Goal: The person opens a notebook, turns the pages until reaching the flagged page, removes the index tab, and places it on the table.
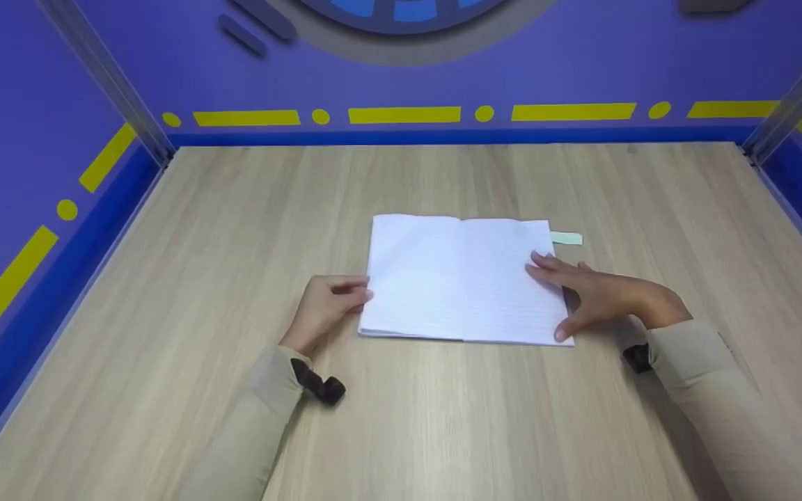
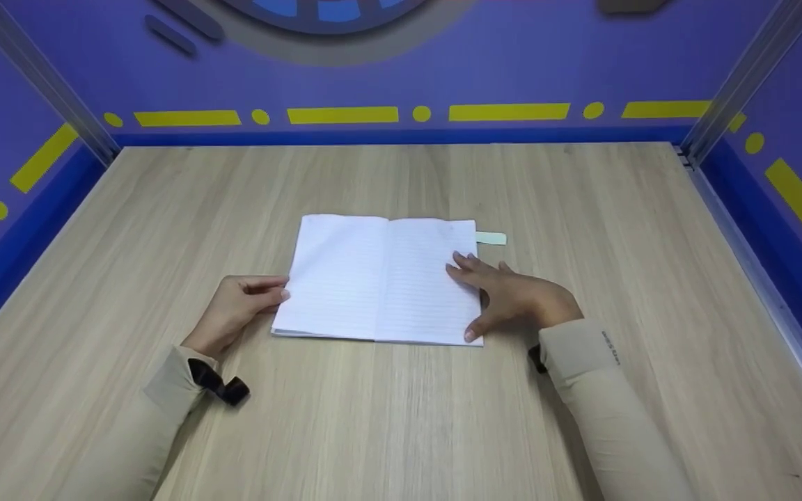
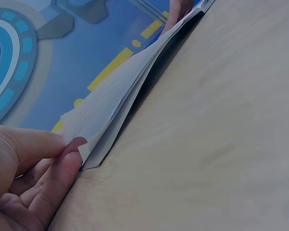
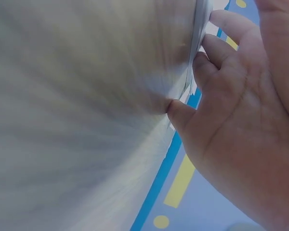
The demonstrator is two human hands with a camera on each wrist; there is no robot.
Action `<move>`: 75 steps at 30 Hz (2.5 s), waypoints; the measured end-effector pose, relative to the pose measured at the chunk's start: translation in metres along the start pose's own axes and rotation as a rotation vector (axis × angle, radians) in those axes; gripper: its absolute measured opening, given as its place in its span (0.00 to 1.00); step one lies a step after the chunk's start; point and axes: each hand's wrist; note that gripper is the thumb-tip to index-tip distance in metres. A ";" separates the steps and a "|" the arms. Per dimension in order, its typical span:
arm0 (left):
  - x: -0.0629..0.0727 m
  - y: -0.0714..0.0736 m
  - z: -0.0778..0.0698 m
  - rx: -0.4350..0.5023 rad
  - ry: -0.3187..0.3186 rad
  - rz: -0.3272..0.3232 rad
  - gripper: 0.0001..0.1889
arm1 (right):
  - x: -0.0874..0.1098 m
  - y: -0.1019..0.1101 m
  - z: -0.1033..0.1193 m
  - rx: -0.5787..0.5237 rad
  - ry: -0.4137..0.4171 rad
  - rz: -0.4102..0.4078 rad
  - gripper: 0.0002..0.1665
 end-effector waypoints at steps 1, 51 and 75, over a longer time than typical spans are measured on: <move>0.000 0.000 0.000 -0.001 0.000 0.002 0.15 | 0.000 0.000 0.001 0.000 -0.002 -0.001 0.69; 0.007 -0.003 -0.017 -0.062 -0.182 -0.105 0.15 | -0.002 0.000 0.001 0.011 0.013 -0.032 0.54; 0.033 -0.101 -0.082 -0.594 -0.810 0.289 0.18 | -0.002 -0.001 0.001 0.015 -0.022 -0.020 0.55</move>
Point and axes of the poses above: each hand's wrist, its own x-axis away from the middle knuckle, its own y-axis out of the back of the hand, z = x × y, and after that the axes turned 7 degrees about y, right-handed
